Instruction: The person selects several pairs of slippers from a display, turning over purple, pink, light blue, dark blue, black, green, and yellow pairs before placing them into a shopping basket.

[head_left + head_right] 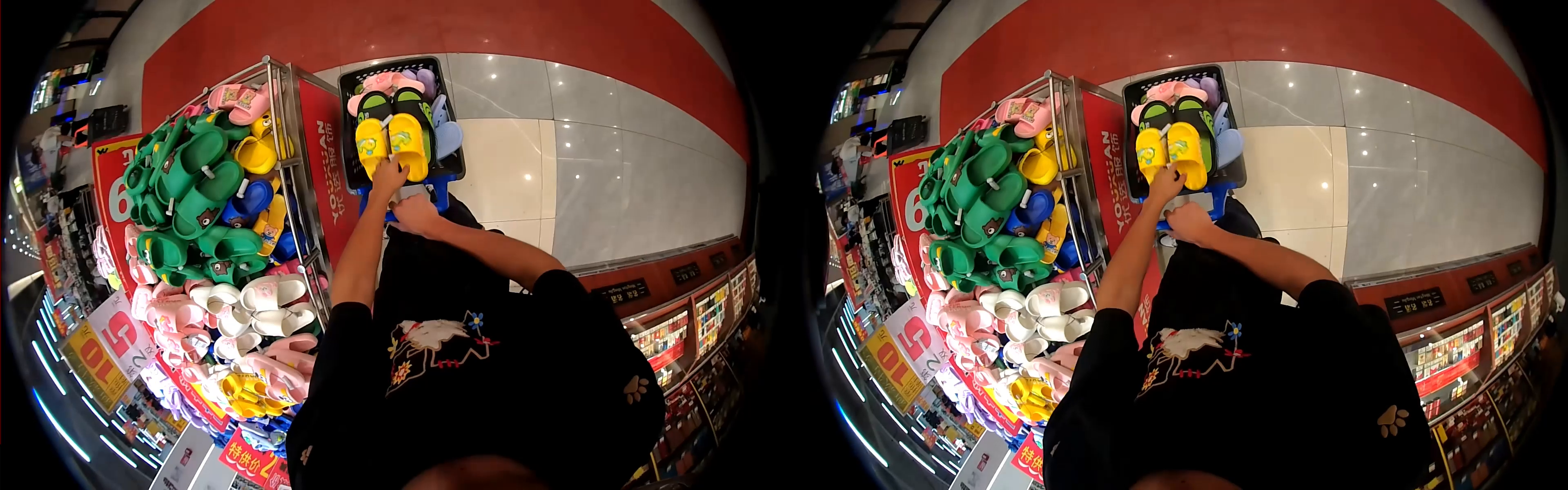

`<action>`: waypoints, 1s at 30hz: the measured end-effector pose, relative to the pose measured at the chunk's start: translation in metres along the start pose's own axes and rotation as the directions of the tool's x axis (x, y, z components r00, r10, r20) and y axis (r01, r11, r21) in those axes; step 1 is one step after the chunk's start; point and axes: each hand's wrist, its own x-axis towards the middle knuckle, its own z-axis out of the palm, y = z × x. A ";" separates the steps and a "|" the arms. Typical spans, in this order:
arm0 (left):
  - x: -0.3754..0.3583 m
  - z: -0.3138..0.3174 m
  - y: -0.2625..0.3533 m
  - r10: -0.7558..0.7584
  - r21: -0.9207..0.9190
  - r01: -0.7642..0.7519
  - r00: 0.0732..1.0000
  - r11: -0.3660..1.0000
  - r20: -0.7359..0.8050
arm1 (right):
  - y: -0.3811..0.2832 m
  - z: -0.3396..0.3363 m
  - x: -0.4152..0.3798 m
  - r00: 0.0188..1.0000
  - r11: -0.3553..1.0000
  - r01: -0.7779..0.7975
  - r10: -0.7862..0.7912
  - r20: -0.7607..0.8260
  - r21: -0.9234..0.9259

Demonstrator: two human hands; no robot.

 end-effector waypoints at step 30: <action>-0.056 -0.072 -0.002 0.000 -0.162 -0.104 0.840 0.981 -0.542 | 0.037 -0.001 0.071 0.995 0.991 0.042 -0.054 -0.086 -0.128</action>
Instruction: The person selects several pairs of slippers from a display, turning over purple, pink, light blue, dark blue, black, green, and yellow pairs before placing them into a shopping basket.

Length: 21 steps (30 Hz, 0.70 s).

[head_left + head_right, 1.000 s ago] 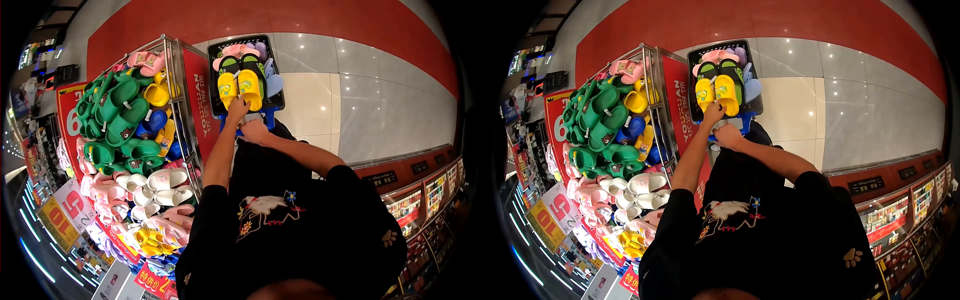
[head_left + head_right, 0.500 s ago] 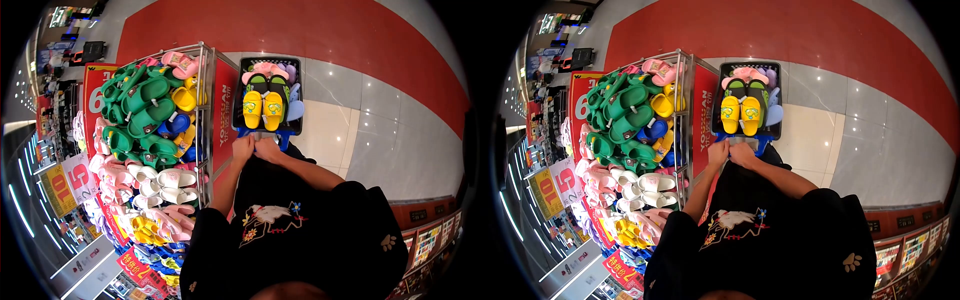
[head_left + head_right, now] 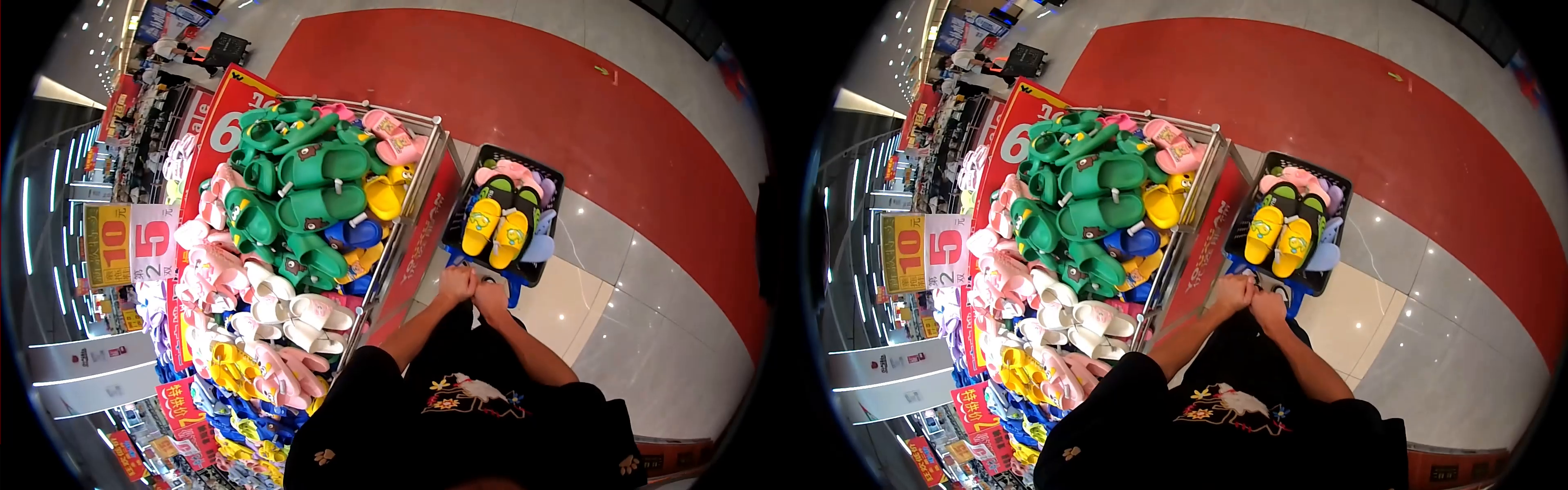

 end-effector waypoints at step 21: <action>-0.006 -0.015 -0.038 0.114 -0.160 -0.116 0.993 0.980 -0.021 | -0.031 0.025 0.015 0.978 0.984 -0.173 0.175 0.116 -0.031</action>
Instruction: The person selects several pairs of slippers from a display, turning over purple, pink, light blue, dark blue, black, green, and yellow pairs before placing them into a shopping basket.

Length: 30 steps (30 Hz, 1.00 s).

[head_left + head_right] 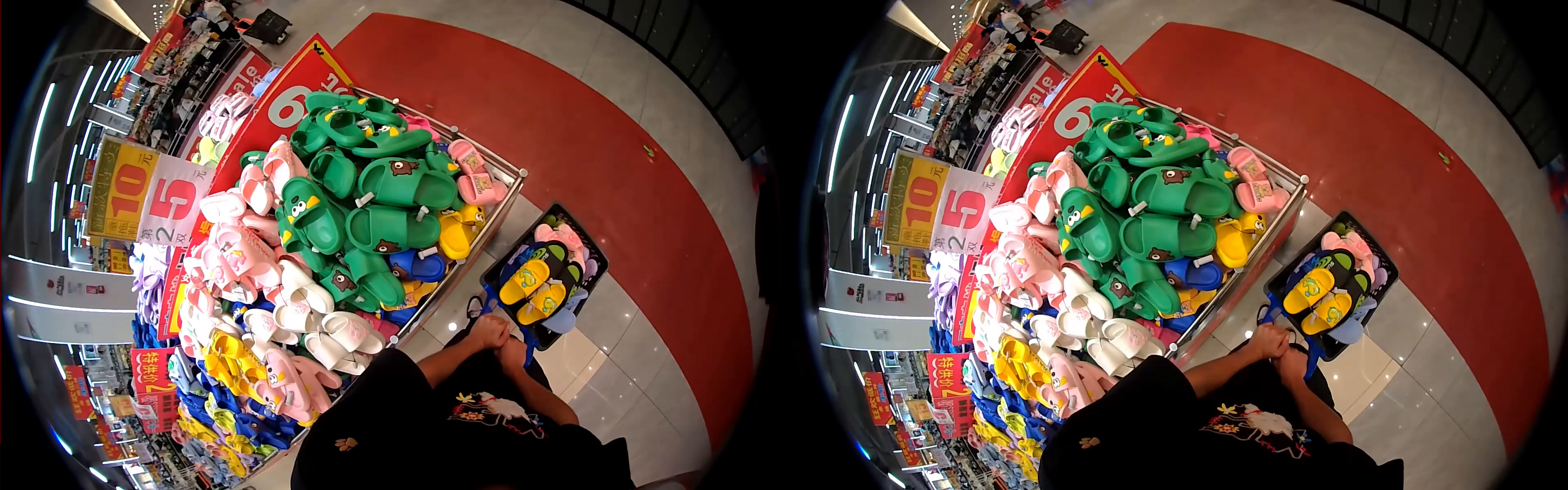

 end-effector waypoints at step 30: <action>0.073 0.058 0.028 -0.028 -0.026 0.026 0.993 0.999 -0.113 | 0.087 -0.064 0.043 0.983 1.000 -0.012 0.015 0.182 -0.015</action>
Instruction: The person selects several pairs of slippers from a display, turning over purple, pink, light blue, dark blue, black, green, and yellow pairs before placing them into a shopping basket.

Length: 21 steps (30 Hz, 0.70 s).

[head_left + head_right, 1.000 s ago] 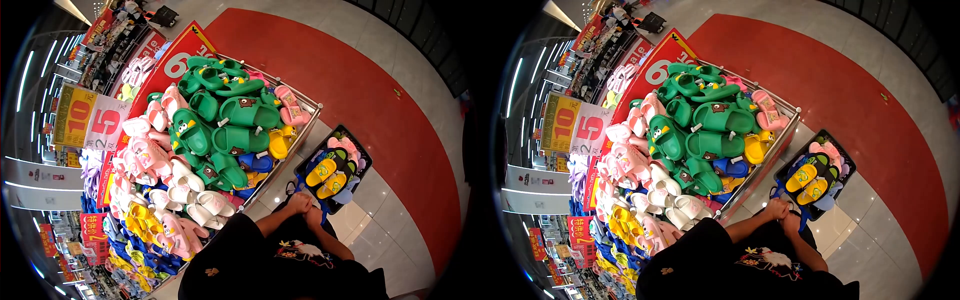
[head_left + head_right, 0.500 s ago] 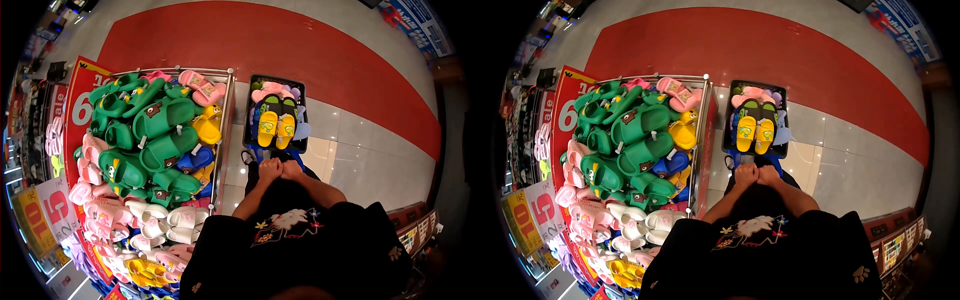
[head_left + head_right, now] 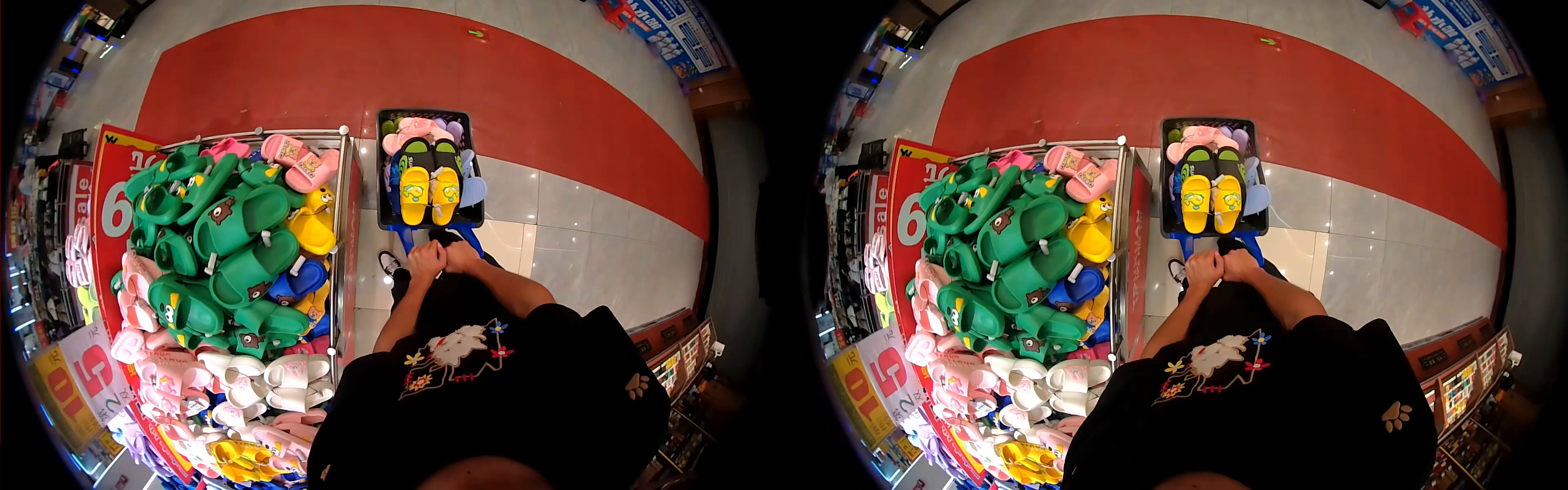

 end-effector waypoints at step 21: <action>0.243 0.039 0.038 -0.190 0.399 0.179 0.982 0.899 -0.012 | 0.128 -0.202 0.141 0.933 0.942 0.334 -0.334 -0.138 -0.024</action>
